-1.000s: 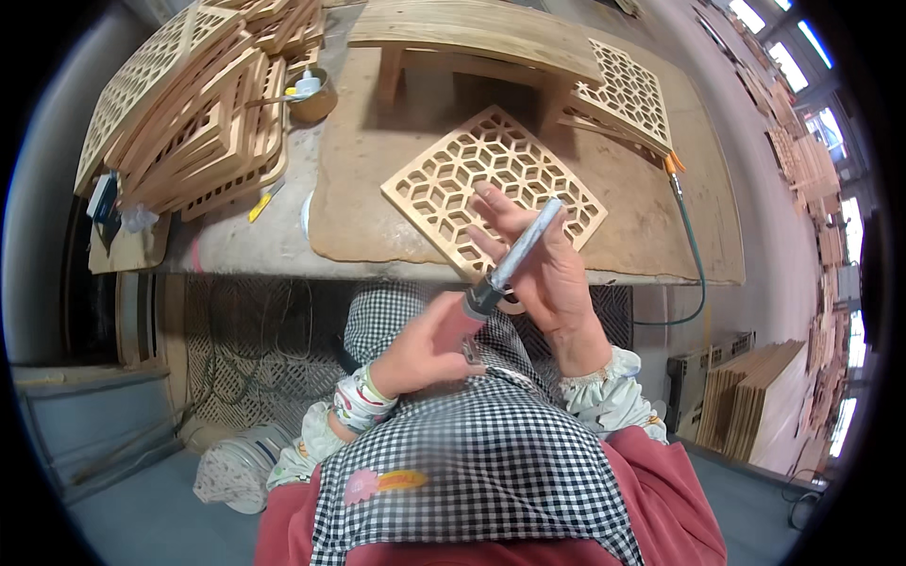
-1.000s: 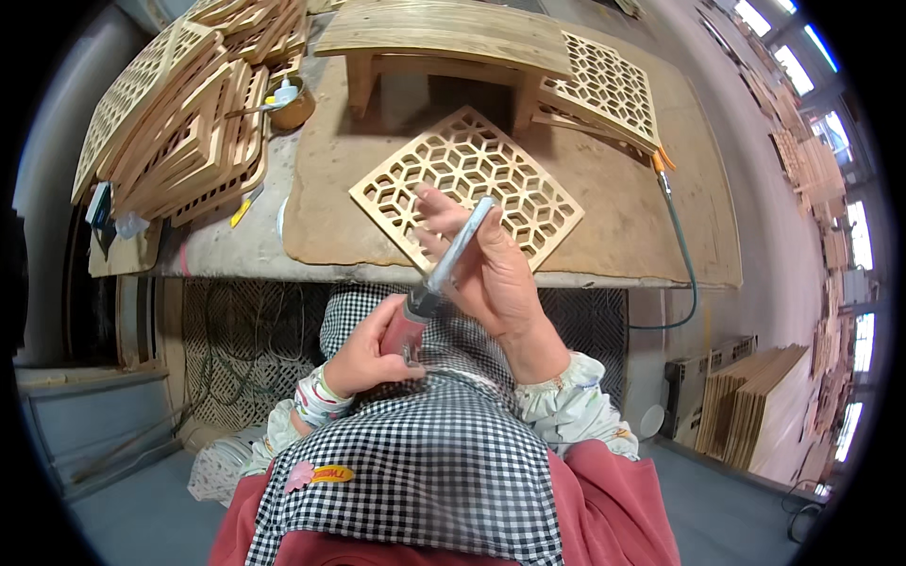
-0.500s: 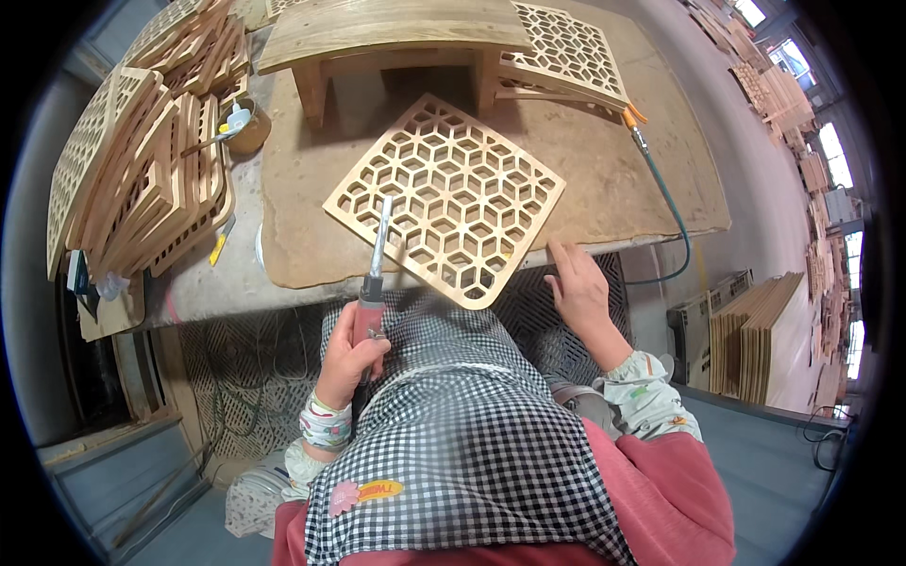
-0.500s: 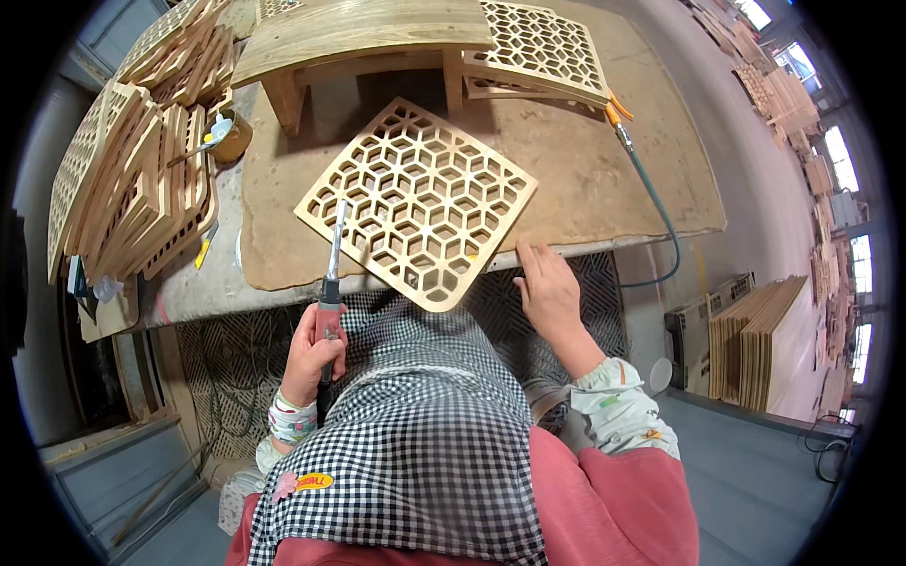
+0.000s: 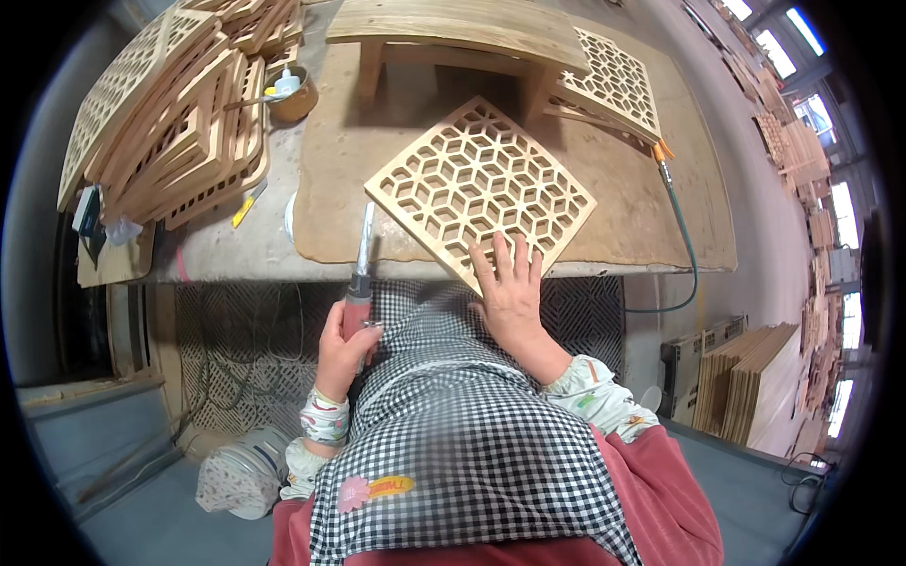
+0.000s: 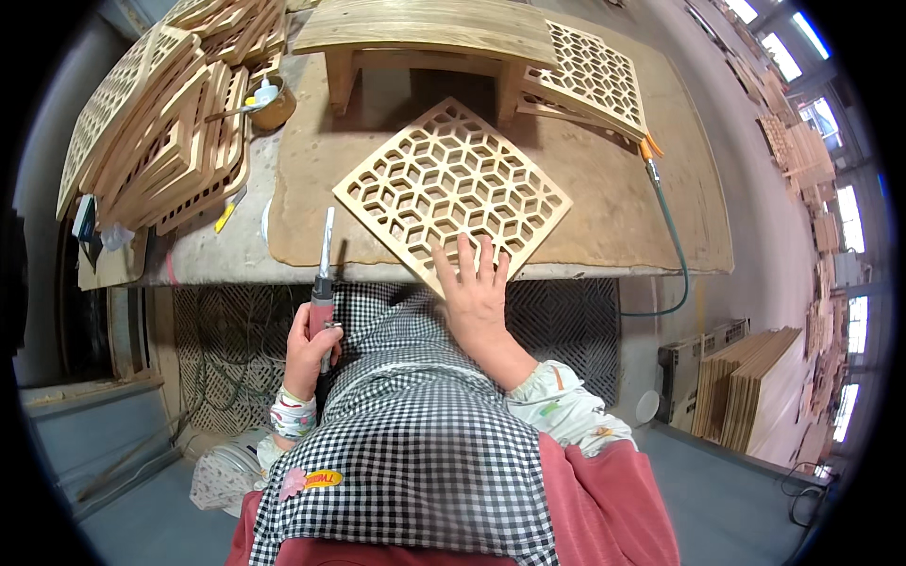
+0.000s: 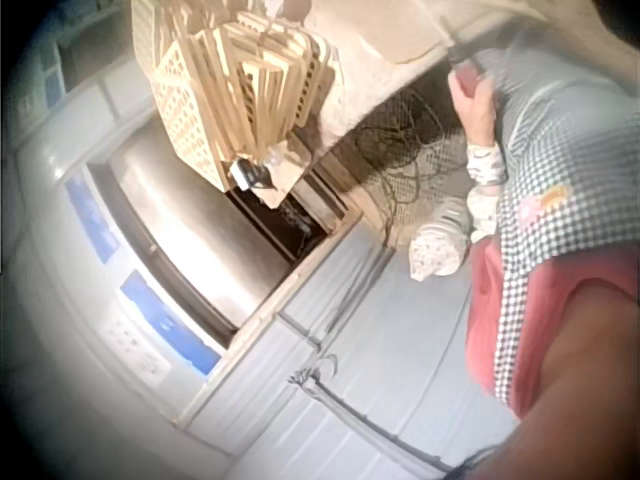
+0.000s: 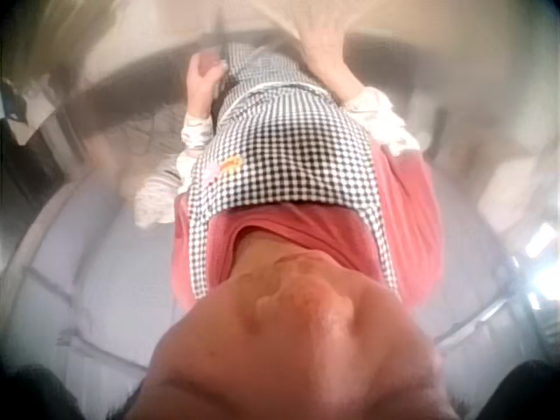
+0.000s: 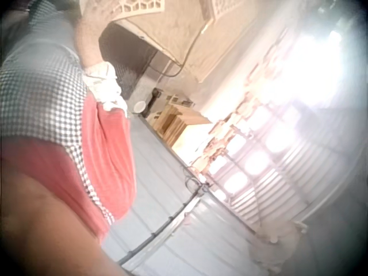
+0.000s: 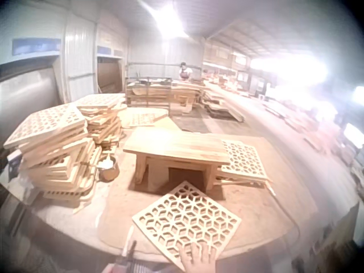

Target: The person finishes the interior edges of a wooden lattice piece using a handheld pneumatic tool, turning the object to reach different cutouts and occasionally wiping it with a cloth.

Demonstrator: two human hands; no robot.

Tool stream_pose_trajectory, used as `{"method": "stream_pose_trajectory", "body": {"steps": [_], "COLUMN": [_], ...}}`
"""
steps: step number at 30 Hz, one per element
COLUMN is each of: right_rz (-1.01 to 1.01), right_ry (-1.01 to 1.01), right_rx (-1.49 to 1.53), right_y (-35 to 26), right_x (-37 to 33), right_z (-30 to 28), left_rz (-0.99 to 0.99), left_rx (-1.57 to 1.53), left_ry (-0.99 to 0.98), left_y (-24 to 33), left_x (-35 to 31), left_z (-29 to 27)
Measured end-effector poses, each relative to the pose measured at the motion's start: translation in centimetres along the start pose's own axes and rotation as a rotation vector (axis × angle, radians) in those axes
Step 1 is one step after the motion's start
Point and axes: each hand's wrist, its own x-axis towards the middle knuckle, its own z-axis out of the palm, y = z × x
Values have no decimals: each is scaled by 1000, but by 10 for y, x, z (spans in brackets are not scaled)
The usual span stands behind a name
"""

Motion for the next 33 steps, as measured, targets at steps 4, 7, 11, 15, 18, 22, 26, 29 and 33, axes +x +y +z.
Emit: {"method": "stream_pose_trajectory", "body": {"steps": [4, 7, 11, 15, 18, 22, 26, 29, 33], "right_rz": [-33, -96, 240, 321, 387, 357, 285, 302, 309], "right_ry": [-60, 65, 68, 30, 38, 131, 142, 137, 151], "right_rx": [43, 313, 837, 973, 955, 887, 793, 814, 834], "right_y": [3, 41, 118, 138, 142, 141, 124, 119, 123], "right_x": [5, 38, 68, 86, 91, 90, 81, 75, 75], "right_z": [-31, -118, -197, -212, -208, -196, -192, -194, -190], "left_rz": [-1, -63, -58, 104, 181, 179, 192, 273, 174], "left_rx": [38, 64, 415, 529, 602, 601, 500, 348, 343], "left_ry": [33, 18, -14, 15, 50, 36, -61, -184, -302], "left_y": [-30, -32, -27, -39, -43, -39, -9, 28, 67], "left_x": [1, -1, 0, 0, 1, 0, -7, -9, 7], "left_z": [-22, -27, -20, -13, -14, -13, -5, 24, 48]}}
